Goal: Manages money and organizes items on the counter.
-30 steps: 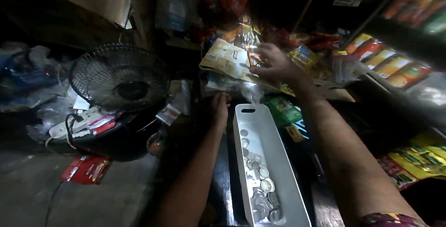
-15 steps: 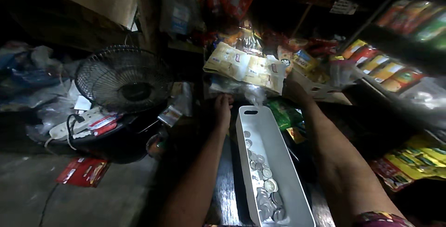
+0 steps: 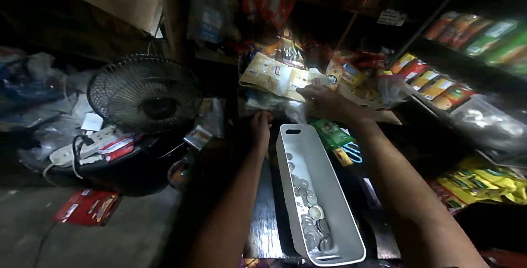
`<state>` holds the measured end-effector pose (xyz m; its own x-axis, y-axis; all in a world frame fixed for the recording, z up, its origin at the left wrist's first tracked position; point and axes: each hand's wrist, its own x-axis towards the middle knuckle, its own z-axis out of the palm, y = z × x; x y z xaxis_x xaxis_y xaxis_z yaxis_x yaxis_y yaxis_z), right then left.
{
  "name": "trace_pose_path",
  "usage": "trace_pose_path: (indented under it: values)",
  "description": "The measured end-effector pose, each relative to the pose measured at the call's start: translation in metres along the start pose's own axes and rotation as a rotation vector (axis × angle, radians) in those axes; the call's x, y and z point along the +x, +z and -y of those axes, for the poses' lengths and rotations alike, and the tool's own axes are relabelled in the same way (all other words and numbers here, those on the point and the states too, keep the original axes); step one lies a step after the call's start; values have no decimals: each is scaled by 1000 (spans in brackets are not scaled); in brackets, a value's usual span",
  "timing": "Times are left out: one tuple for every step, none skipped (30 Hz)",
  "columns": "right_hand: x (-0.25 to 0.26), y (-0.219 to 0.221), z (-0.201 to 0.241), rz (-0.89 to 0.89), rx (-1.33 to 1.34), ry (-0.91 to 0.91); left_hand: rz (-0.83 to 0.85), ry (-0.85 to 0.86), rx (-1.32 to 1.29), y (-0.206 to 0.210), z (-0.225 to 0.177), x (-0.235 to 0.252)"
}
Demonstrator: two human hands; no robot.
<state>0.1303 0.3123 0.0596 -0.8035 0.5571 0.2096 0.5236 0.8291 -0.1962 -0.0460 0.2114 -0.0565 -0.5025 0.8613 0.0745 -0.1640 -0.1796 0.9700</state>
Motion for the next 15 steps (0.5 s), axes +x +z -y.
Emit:
trace_pose_path:
  values:
    - [1,4,-5,-16,-59,4,2,4,-4,-1,0,1]
    - [-1,5,-8,-38,-93,15,5,8,-6,-1,0,1]
    - [-4,5,-8,-66,-119,27,9,11,-8,-1,-1,0]
    - [-6,7,-8,-101,-149,32,12,11,-4,0,-1,0]
    - [-8,9,-7,-124,-182,46,12,8,1,0,-2,-1]
    - [-7,10,-6,-132,-219,71,7,7,5,1,-2,0]
    - [-5,11,-5,-147,-261,88,-4,9,5,1,-1,0]
    - [-3,12,-3,-161,-303,104,-8,10,6,1,-1,1]
    - [-1,13,-2,-174,-329,115,-6,12,11,1,0,1]
    - [1,13,0,-181,-337,132,-1,10,15,1,1,1]
    - [2,11,3,-189,-332,147,-1,13,14,1,1,2]
    - [2,8,6,-213,-319,151,-4,13,10,1,1,2]
    - [2,2,9,-246,-289,150,-4,8,3,1,0,1]
    - [1,-5,12,-284,-246,159,-4,-3,0,1,-1,0]
    - [-2,-14,16,-322,-211,188,-1,-16,1,0,-3,-1]
